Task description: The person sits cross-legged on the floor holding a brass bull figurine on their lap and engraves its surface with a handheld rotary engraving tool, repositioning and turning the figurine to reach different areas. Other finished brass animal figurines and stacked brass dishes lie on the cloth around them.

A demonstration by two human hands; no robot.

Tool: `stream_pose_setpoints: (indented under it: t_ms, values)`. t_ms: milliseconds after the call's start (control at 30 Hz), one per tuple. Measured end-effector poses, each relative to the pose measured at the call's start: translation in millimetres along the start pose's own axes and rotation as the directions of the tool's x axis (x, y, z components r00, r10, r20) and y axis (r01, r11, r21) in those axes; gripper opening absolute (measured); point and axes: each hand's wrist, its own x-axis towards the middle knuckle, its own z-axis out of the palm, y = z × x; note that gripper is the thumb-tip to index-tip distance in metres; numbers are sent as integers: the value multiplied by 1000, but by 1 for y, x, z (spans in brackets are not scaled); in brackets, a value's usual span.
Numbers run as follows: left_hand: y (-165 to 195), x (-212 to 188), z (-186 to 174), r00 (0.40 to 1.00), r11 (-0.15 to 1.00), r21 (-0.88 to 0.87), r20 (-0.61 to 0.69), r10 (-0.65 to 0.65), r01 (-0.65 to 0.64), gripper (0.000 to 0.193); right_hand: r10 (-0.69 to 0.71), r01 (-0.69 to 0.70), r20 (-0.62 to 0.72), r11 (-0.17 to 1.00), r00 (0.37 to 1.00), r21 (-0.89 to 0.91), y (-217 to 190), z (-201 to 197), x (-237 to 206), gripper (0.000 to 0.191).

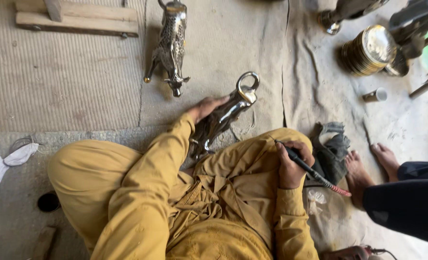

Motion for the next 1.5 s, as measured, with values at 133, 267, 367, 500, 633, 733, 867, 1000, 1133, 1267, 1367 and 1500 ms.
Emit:
stream_pose_setpoints:
  t_ms: [133, 267, 367, 500, 633, 733, 867, 1000, 1133, 1267, 1367, 1500]
  values:
    - [1, -10, 19, 988, 997, 4, -134, 74, -74, 72, -39, 39, -9, 999, 999, 11, 0, -1, -2, 19]
    - [6, -39, 35, 992, 964, -238, -80, 100, -116, 76, -48, 48, 18, 998, 999, 35, -12, -10, -7, 18]
    - [-2, -74, 42, 950, 933, -268, 133, 282, -240, 78, -10, 4, 41, 990, 999, 138, -26, -10, -10, 17]
    - [-32, -105, 62, 968, 947, -218, 37, 249, -235, 84, -21, 6, 70, 978, 997, 210, -52, -15, -21, 17]
    - [-56, -113, 71, 975, 963, -157, -66, 211, -219, 89, -15, -29, 181, 971, 983, 235, -73, -16, -31, 18]
    - [-61, -112, 69, 979, 965, -170, -81, 189, -200, 93, -70, 16, 253, 978, 965, 209, -83, -9, -30, 20]
    - [-60, -106, 70, 981, 941, -277, -47, 189, -195, 90, -151, 130, 298, 988, 942, 89, -84, 9, -23, 22]
    - [-64, -94, 77, 971, 924, -299, -96, 220, -239, 84, -128, 97, 291, 988, 948, 118, -71, 31, -15, 22]
    - [-71, -86, 74, 973, 933, -276, -79, 219, -232, 81, -149, 78, 256, 960, 955, 269, -57, 47, -19, 18]
    - [-75, -84, 74, 981, 942, -275, -77, 178, -192, 84, -125, 80, 269, 981, 955, 174, -51, 53, -24, 17]
    - [-75, -83, 74, 969, 936, -250, -69, 237, -247, 90, -125, 73, 267, 978, 956, 197, -48, 53, -25, 17]
    - [-73, -81, 74, 979, 979, -90, -102, 176, -186, 94, -107, 101, 222, 994, 969, 41, -45, 52, -23, 18]
